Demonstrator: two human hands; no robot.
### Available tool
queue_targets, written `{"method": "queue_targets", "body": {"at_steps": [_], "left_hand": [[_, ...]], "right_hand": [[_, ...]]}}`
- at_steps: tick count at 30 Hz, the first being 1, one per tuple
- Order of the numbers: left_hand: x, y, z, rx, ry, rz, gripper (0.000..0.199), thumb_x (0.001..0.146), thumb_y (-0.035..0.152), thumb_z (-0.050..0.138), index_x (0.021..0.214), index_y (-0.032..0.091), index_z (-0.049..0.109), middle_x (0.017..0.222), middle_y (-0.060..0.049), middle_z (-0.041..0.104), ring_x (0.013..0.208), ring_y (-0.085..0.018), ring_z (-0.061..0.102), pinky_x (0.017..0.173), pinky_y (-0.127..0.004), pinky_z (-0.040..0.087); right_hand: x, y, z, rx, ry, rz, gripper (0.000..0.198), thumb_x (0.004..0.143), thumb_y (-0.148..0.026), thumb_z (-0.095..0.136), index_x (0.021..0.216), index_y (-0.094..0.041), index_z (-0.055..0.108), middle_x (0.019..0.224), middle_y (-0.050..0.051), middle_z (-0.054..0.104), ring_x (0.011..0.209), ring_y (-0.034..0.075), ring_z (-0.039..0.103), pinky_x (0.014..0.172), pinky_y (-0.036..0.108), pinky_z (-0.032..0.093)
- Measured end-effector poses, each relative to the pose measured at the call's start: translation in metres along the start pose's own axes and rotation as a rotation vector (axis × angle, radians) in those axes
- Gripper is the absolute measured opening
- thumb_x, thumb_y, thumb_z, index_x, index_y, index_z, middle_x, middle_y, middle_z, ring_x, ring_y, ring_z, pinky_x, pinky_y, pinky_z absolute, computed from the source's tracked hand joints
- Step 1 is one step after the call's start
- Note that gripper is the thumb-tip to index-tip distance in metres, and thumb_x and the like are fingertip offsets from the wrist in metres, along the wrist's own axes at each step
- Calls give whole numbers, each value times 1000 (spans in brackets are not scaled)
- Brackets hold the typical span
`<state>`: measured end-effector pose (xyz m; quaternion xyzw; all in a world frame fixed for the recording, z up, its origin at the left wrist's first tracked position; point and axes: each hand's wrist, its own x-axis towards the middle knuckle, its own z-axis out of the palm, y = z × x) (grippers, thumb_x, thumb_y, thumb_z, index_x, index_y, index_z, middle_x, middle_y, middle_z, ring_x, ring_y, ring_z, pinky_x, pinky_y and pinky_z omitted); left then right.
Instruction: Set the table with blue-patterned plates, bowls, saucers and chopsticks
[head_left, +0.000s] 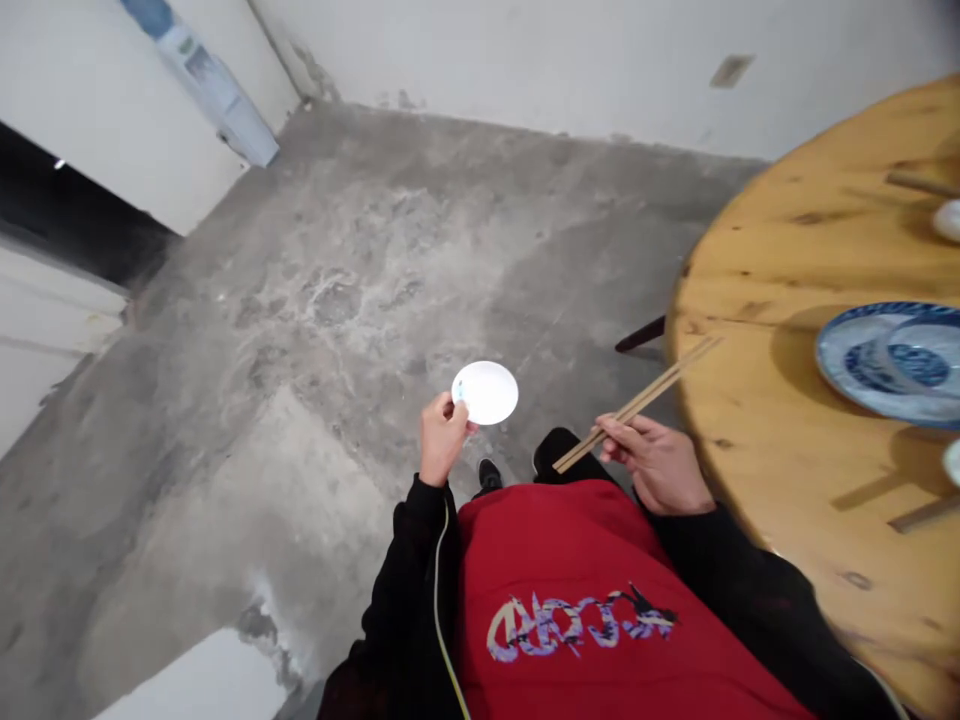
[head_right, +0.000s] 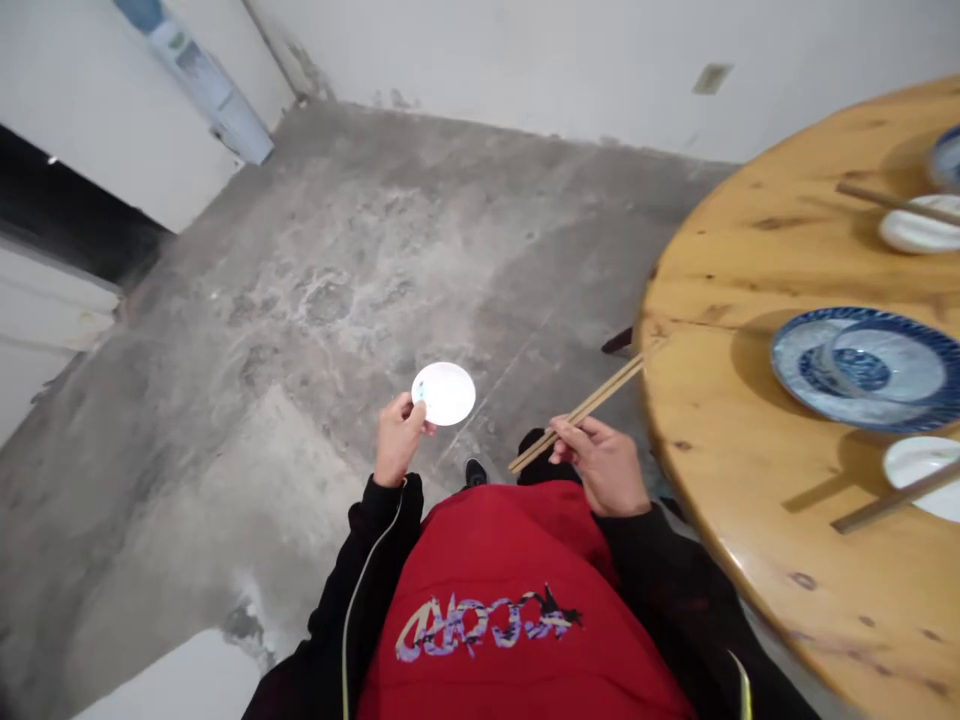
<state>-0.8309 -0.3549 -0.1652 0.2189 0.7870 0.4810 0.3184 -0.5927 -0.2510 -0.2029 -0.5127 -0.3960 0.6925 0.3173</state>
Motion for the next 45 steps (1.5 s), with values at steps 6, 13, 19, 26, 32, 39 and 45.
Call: {"method": "queue_targets", "body": {"at_steps": [6, 13, 19, 26, 32, 39, 45], "left_hand": [[113, 33, 42, -5, -204, 64, 17, 81, 29, 55, 69, 18, 56, 54, 2, 61, 49, -12, 60, 50, -20, 45], [243, 87, 85, 47, -289, 8, 28, 74, 45, 61, 66, 18, 55, 51, 0, 60, 47, -15, 60, 48, -24, 49], [342, 154, 125, 152, -343, 120, 31, 76, 48, 60, 69, 18, 57, 56, 0, 62, 48, -15, 61, 48, -24, 50], [429, 219, 211, 276, -654, 224, 26, 80, 43, 56, 68, 20, 54, 57, 3, 57, 48, -13, 59, 49, -22, 48], [527, 272, 290, 309, -947, 356, 33, 80, 52, 57, 72, 20, 56, 58, 2, 59, 50, -15, 60, 51, -24, 49], [620, 337, 374, 317, -1202, 435, 59, 75, 78, 60, 69, 20, 56, 56, -3, 61, 52, -17, 60, 50, -26, 49], [636, 363, 463, 370, -1400, 458, 63, 77, 82, 56, 72, 20, 58, 62, -3, 62, 55, -17, 61, 54, -27, 50]], "right_hand": [[71, -21, 41, -15, 69, 45, 51, 59, -62, 86, 73, -16, 68, 54, -1, 57, 47, 11, 51, 46, 27, 49], [229, -94, 100, -9, -96, 11, 48, 67, -63, 75, 69, -18, 58, 50, -3, 55, 41, 11, 51, 45, 25, 45], [318, -165, 119, -60, -131, -99, 41, 72, -59, 68, 74, -19, 59, 51, -5, 53, 41, 11, 50, 44, 23, 41], [383, -193, 100, -30, 239, -110, 34, 76, -54, 62, 67, -22, 53, 48, -4, 51, 42, 12, 50, 45, 24, 42], [468, -236, 96, -3, 550, -160, 27, 76, -43, 60, 62, -22, 50, 45, -5, 47, 38, 11, 46, 40, 23, 36], [553, -294, 92, 137, 779, -160, 23, 74, -37, 58, 61, -22, 46, 45, -7, 45, 37, 9, 45, 38, 21, 36], [587, -308, 52, 238, 967, -143, 25, 72, -44, 57, 63, -23, 47, 45, -6, 48, 37, 11, 47, 39, 23, 38]]}}
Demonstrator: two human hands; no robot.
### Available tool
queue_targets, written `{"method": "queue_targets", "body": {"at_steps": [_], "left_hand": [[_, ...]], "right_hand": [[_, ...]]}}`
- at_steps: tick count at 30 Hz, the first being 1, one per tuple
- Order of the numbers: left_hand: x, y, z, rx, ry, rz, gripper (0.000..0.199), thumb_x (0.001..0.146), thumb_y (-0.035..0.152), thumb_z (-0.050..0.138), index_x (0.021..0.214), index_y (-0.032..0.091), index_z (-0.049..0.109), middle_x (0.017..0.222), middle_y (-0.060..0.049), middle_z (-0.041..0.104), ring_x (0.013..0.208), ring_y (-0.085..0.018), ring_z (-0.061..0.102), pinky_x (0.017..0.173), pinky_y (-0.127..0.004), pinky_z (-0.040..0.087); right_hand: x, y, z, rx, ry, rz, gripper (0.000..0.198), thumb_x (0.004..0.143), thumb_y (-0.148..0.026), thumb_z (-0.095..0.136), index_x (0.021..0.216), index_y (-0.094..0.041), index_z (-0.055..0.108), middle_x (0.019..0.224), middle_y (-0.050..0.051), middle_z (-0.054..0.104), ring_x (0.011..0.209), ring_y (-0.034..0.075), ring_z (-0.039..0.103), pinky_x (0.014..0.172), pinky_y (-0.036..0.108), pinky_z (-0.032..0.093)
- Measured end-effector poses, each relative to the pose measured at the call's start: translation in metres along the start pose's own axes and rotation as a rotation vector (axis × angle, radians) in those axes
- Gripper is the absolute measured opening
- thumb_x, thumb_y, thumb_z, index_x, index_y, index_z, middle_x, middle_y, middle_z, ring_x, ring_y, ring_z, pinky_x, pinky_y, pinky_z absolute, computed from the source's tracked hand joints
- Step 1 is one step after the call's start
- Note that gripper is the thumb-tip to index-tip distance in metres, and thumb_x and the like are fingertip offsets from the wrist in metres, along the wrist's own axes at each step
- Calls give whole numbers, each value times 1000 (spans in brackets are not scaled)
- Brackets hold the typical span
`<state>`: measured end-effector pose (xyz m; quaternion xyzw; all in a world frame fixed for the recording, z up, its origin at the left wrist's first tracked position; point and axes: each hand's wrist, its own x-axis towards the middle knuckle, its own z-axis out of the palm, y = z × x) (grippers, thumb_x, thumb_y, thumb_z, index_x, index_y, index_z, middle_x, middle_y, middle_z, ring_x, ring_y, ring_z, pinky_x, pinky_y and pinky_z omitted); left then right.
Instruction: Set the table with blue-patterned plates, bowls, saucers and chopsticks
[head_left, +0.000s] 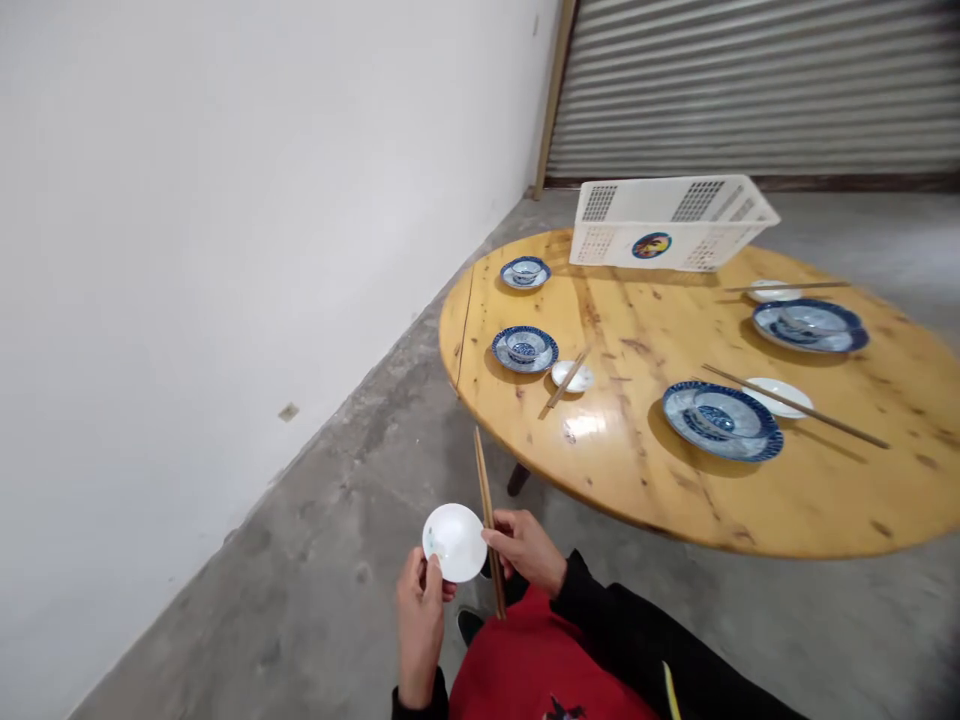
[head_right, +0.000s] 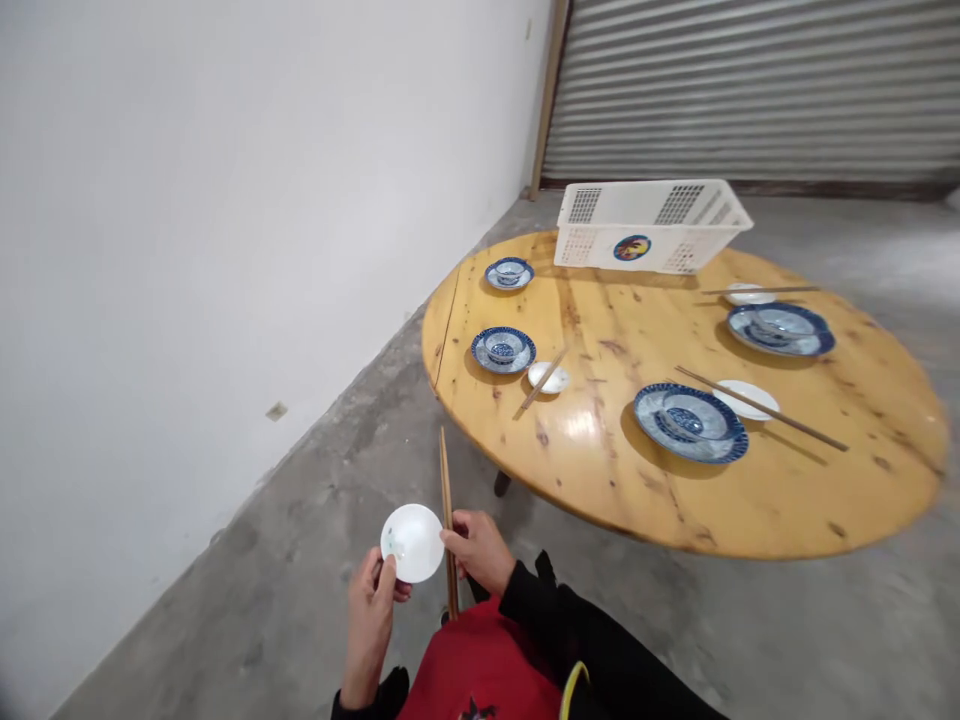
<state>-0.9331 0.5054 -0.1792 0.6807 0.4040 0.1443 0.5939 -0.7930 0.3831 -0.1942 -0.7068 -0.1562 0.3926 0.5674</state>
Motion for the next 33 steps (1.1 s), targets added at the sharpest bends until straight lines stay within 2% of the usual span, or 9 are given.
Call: {"method": "queue_targets", "body": {"at_steps": [4, 7, 13, 17, 22, 28, 33], "left_hand": [[81, 3, 0, 2, -126, 14, 58, 80, 77, 57, 76, 19, 60, 62, -1, 62, 55, -16, 61, 54, -26, 50], [148, 16, -5, 12, -146, 20, 58, 78, 78, 59, 77, 20, 61, 59, 0, 60, 53, -16, 60, 52, -25, 48], [276, 81, -22, 175, -117, 50, 57, 74, 78, 62, 73, 21, 61, 60, -2, 63, 54, -18, 62, 54, -28, 51], [347, 122, -16, 244, -178, 73, 51, 77, 73, 61, 82, 21, 64, 64, -4, 66, 58, -20, 64, 57, -29, 53], [427, 159, 24, 305, -370, 118, 44, 82, 65, 58, 75, 21, 57, 62, -2, 64, 56, -18, 63, 57, -28, 53], [531, 195, 94, 368, -714, 208, 35, 84, 53, 57, 79, 19, 61, 61, 0, 62, 54, -16, 62, 53, -26, 51], [615, 228, 150, 411, -1013, 266, 29, 85, 45, 52, 81, 18, 62, 62, 1, 62, 53, -16, 63, 52, -26, 51]], "right_hand": [[59, -11, 1, 61, 100, 19, 28, 71, -49, 58, 65, -23, 47, 45, -6, 47, 36, 11, 46, 39, 24, 37], [118, -28, 5, 110, 121, 6, 27, 72, -47, 57, 65, -23, 47, 46, -6, 48, 37, 11, 46, 39, 24, 38], [241, -88, 7, 168, 123, -54, 21, 73, -37, 56, 61, -23, 46, 45, -6, 49, 37, 11, 49, 38, 22, 37], [300, -121, -4, 193, 206, -63, 21, 73, -33, 56, 59, -23, 43, 44, -7, 47, 36, 10, 47, 37, 21, 35], [346, -135, -33, 299, 380, -35, 26, 74, -39, 59, 61, -23, 44, 45, -7, 46, 37, 10, 47, 38, 22, 35], [394, -134, -62, 392, 683, 11, 30, 75, -48, 60, 64, -23, 49, 45, -6, 48, 38, 12, 48, 42, 25, 39], [445, -159, -78, 506, 955, 54, 36, 71, -56, 63, 61, -23, 51, 43, -4, 49, 38, 12, 46, 43, 26, 38]]}}
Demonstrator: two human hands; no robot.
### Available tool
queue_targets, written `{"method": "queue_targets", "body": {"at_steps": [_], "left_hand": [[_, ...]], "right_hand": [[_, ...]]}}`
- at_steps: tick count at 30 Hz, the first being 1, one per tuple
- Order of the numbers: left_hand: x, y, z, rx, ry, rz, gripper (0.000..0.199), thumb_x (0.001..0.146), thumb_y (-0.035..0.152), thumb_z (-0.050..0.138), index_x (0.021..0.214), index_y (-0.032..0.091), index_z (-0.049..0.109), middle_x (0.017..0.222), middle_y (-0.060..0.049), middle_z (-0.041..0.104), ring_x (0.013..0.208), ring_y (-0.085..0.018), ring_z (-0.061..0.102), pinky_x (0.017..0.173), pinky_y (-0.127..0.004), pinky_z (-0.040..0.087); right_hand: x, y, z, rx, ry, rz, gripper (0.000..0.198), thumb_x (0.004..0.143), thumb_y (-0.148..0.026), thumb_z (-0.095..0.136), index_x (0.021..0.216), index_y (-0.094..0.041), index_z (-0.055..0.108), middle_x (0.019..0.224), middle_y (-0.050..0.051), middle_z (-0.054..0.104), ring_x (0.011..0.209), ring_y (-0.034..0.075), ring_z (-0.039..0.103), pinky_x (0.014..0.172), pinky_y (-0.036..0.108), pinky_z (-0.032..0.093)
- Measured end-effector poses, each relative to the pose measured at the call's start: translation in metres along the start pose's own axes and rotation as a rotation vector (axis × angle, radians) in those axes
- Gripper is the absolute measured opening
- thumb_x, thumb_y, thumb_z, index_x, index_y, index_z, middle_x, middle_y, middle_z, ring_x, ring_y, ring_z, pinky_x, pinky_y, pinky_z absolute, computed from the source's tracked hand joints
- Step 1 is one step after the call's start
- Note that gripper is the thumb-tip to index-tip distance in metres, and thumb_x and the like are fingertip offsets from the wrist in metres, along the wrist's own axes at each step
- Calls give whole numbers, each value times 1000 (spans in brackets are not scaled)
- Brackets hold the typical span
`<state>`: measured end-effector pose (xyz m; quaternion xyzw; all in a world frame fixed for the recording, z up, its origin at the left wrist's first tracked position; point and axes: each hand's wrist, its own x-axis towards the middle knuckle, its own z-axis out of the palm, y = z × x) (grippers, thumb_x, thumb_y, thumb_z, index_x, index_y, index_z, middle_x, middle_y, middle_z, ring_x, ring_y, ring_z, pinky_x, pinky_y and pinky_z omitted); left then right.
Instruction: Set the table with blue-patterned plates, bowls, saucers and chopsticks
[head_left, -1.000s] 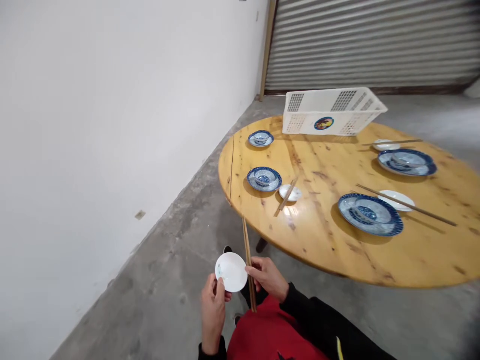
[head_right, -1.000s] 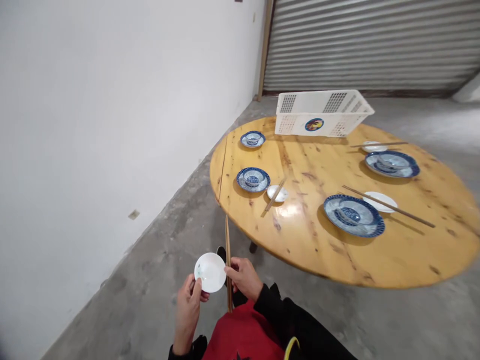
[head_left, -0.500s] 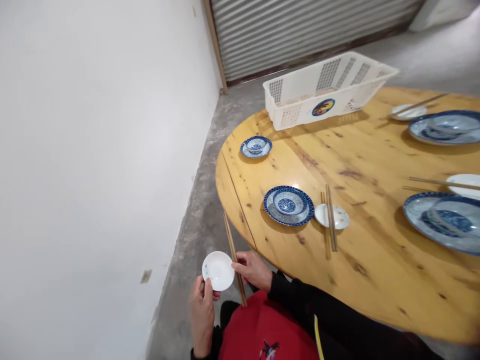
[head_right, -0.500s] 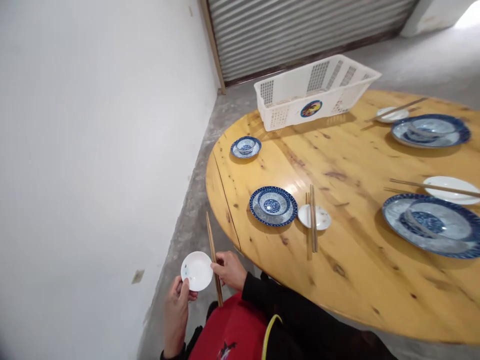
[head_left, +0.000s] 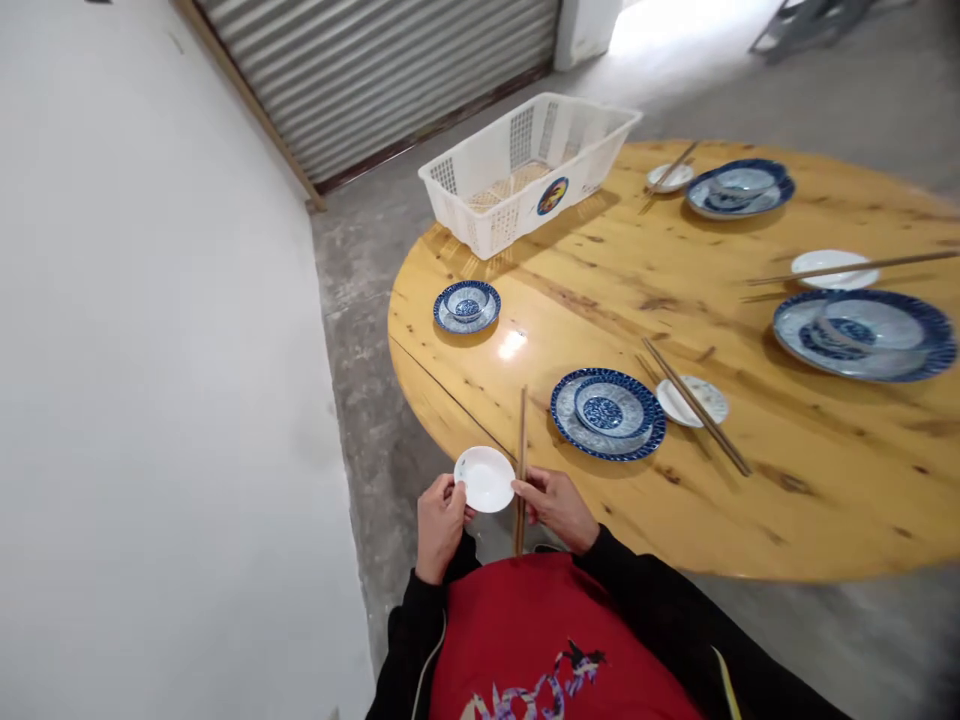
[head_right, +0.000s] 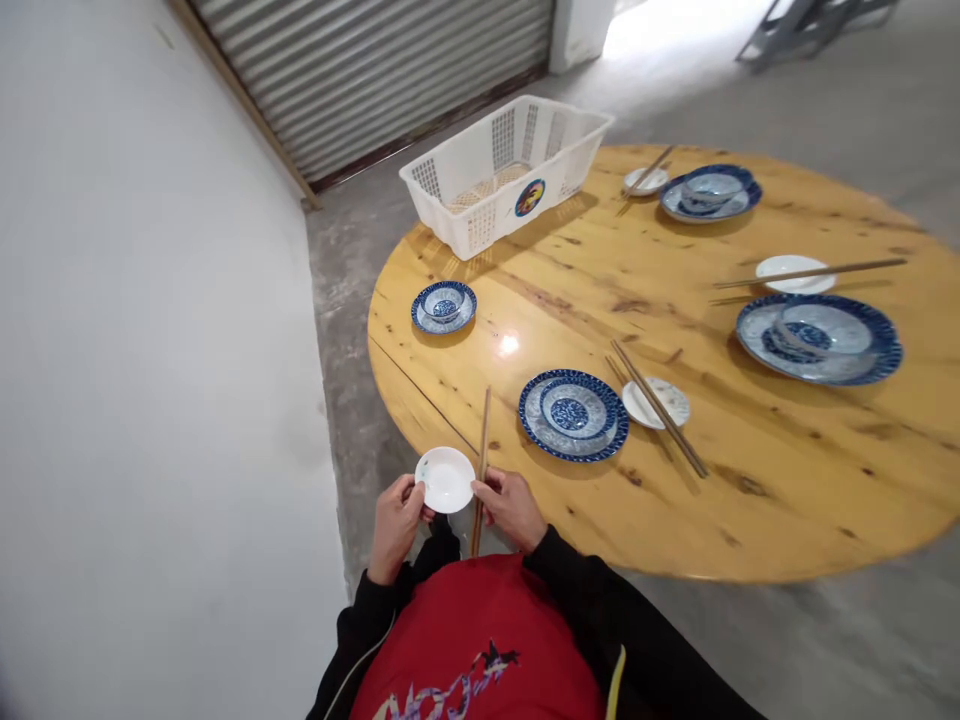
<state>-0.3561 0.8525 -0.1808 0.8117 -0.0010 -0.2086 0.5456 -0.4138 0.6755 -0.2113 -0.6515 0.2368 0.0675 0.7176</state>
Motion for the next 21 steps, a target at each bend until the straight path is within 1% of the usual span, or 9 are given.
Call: {"method": "queue_targets", "body": {"at_steps": [2, 4, 6, 8, 11, 14, 17, 21], "left_hand": [[36, 5, -18, 26, -113, 51, 26, 86, 41, 50, 79, 19, 60, 61, 1, 61, 53, -16, 63, 52, -25, 50], [71, 11, -30, 75, -202, 104, 23, 86, 37, 49, 74, 20, 57, 58, 2, 60, 52, -16, 64, 51, -24, 49], [107, 17, -34, 139, -258, 136, 22, 86, 33, 49, 70, 21, 54, 56, 2, 60, 53, -16, 65, 51, -24, 49], [141, 23, -31, 190, -297, 147, 21, 86, 30, 48, 69, 21, 53, 56, 1, 61, 54, -17, 67, 52, -23, 49], [187, 32, -12, 214, -337, 150, 19, 88, 27, 49, 70, 20, 53, 58, 1, 62, 55, -16, 67, 53, -23, 51], [223, 40, 13, 236, -335, 152, 18, 88, 26, 50, 72, 19, 55, 58, 1, 62, 55, -16, 67, 53, -23, 51], [249, 45, 39, 222, -333, 139, 18, 89, 24, 51, 72, 19, 56, 57, 1, 61, 55, -16, 67, 53, -23, 52], [272, 49, 67, 167, -335, 92, 17, 89, 22, 51, 74, 18, 58, 58, 1, 62, 56, -17, 67, 53, -24, 54]], "right_hand": [[10, -12, 16, 74, 115, 22, 41, 67, -61, 66, 62, -22, 52, 44, -3, 50, 39, 13, 48, 42, 26, 40], [15, -21, 26, 140, 238, 47, 46, 64, -66, 69, 64, -22, 54, 46, -3, 52, 40, 14, 49, 43, 27, 42], [17, -26, 31, 187, 349, 70, 51, 62, -69, 73, 64, -21, 55, 47, -2, 52, 40, 14, 50, 44, 27, 43], [16, -26, 34, 215, 436, 87, 54, 60, -71, 75, 63, -21, 55, 47, -2, 51, 41, 13, 50, 44, 27, 44], [18, -25, 35, 245, 496, 117, 57, 58, -73, 77, 62, -21, 56, 47, -2, 52, 42, 13, 50, 44, 27, 45], [31, -26, 32, 287, 486, 128, 57, 58, -74, 76, 62, -21, 54, 48, -2, 52, 42, 13, 49, 44, 28, 46], [50, -31, 25, 290, 463, 100, 56, 61, -73, 74, 64, -21, 55, 49, -2, 51, 42, 13, 49, 43, 27, 44], [66, -36, 15, 282, 471, 51, 55, 64, -72, 74, 64, -21, 54, 50, -3, 50, 42, 12, 49, 42, 26, 41]]}}
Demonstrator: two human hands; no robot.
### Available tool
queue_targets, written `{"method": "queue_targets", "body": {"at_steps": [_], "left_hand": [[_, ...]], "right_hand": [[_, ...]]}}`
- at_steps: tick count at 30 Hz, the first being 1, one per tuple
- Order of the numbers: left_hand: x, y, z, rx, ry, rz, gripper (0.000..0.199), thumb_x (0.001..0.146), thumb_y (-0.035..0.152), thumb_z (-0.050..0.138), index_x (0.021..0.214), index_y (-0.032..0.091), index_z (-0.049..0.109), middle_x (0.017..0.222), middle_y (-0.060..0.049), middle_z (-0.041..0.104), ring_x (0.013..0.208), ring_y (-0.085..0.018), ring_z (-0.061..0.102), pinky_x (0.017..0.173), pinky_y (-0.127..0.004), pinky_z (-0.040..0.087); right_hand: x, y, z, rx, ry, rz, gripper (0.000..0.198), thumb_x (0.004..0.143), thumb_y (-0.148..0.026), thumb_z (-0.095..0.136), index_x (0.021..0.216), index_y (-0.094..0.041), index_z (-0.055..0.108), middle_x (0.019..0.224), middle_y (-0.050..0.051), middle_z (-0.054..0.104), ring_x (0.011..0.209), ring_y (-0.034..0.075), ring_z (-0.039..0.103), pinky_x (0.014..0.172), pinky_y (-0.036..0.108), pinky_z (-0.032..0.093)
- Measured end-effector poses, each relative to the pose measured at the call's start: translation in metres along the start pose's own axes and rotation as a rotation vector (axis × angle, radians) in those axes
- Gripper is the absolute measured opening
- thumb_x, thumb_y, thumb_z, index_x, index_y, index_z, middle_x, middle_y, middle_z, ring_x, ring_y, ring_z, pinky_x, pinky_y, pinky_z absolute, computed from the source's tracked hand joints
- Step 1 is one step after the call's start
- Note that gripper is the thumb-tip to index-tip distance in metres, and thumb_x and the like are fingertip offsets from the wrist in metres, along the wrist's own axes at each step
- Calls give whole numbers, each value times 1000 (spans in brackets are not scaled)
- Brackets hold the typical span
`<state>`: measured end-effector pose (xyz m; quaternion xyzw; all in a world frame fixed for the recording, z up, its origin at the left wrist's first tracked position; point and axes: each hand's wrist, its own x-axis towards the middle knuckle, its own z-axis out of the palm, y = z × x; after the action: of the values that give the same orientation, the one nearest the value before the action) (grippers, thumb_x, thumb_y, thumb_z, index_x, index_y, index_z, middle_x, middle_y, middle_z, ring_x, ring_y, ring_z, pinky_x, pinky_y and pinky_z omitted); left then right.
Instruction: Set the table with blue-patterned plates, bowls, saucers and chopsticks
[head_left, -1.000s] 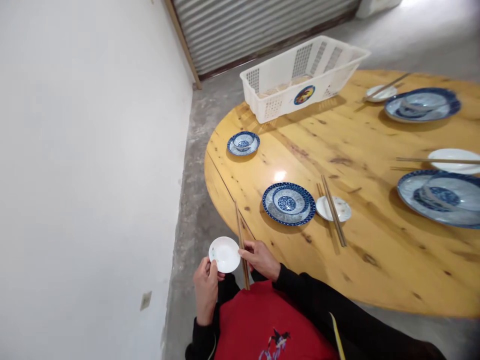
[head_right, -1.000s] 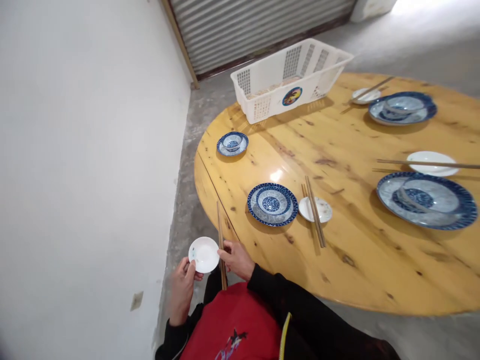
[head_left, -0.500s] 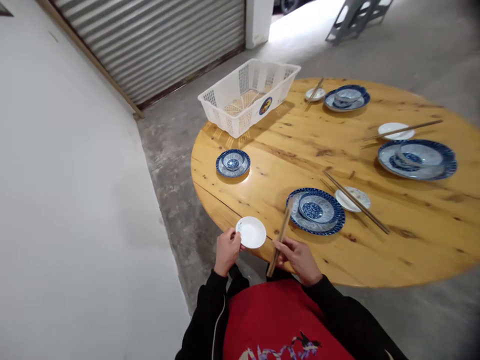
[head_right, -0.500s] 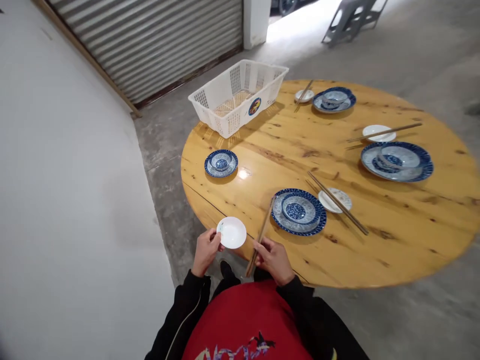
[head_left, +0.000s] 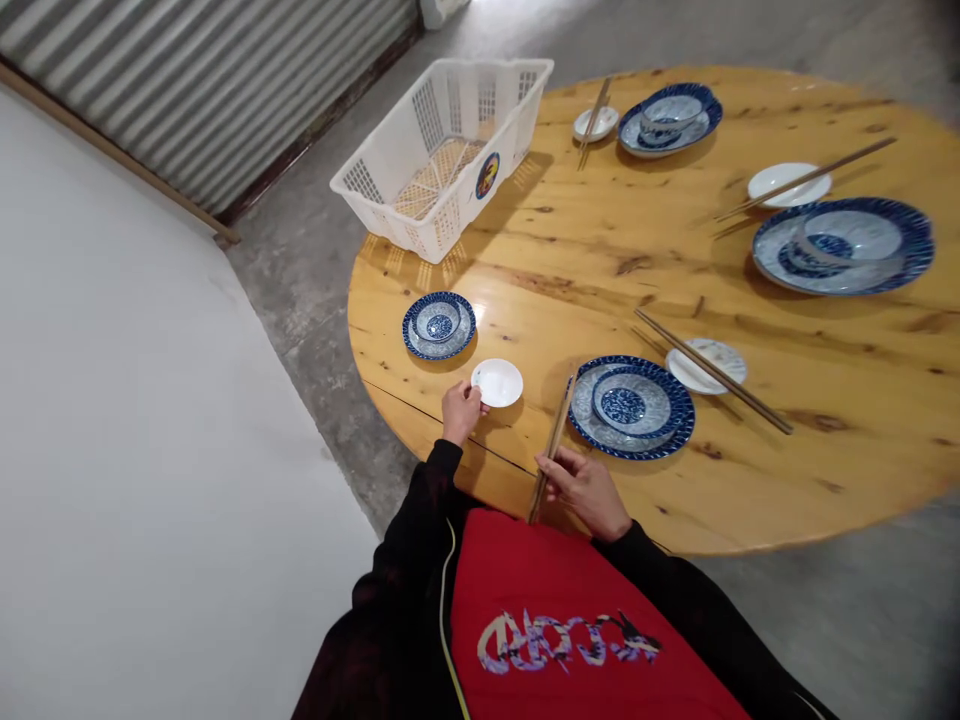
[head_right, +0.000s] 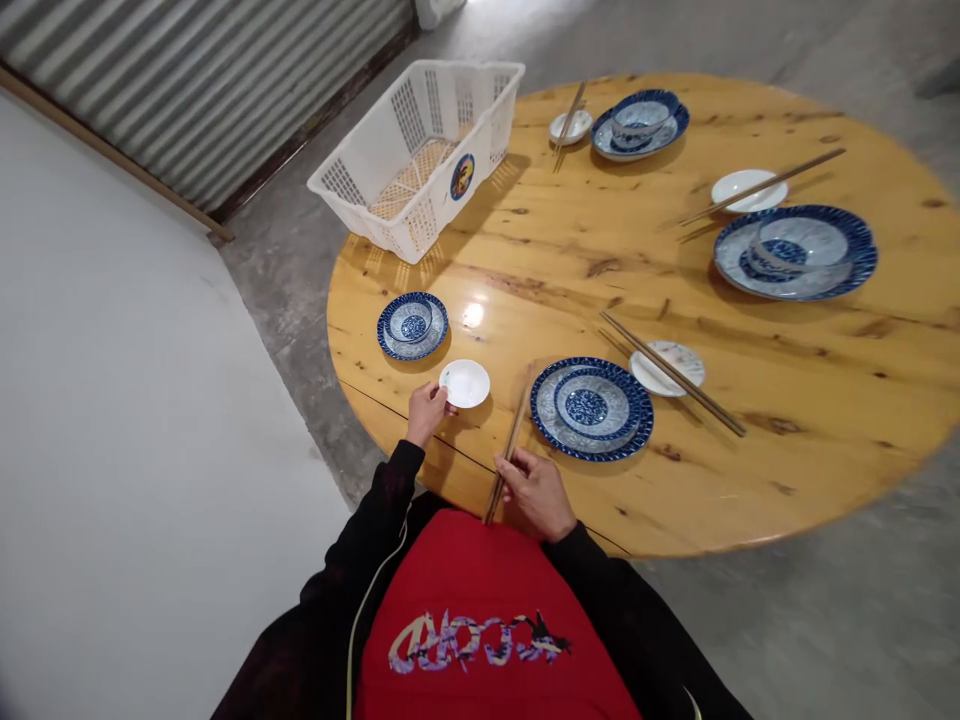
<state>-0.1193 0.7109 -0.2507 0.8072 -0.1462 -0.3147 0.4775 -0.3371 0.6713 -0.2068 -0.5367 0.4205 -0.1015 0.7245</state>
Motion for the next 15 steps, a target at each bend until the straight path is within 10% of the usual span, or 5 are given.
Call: {"method": "queue_targets", "body": {"at_steps": [15], "left_hand": [[70, 5, 15, 35, -73, 40, 22, 90, 23, 50, 69, 18, 54, 63, -1, 63, 59, -16, 69, 56, -23, 53]], "right_hand": [[15, -7, 27, 82, 276, -26, 59, 62, -75, 77, 69, -19, 60, 57, -3, 49, 48, 13, 49, 45, 29, 50]]}}
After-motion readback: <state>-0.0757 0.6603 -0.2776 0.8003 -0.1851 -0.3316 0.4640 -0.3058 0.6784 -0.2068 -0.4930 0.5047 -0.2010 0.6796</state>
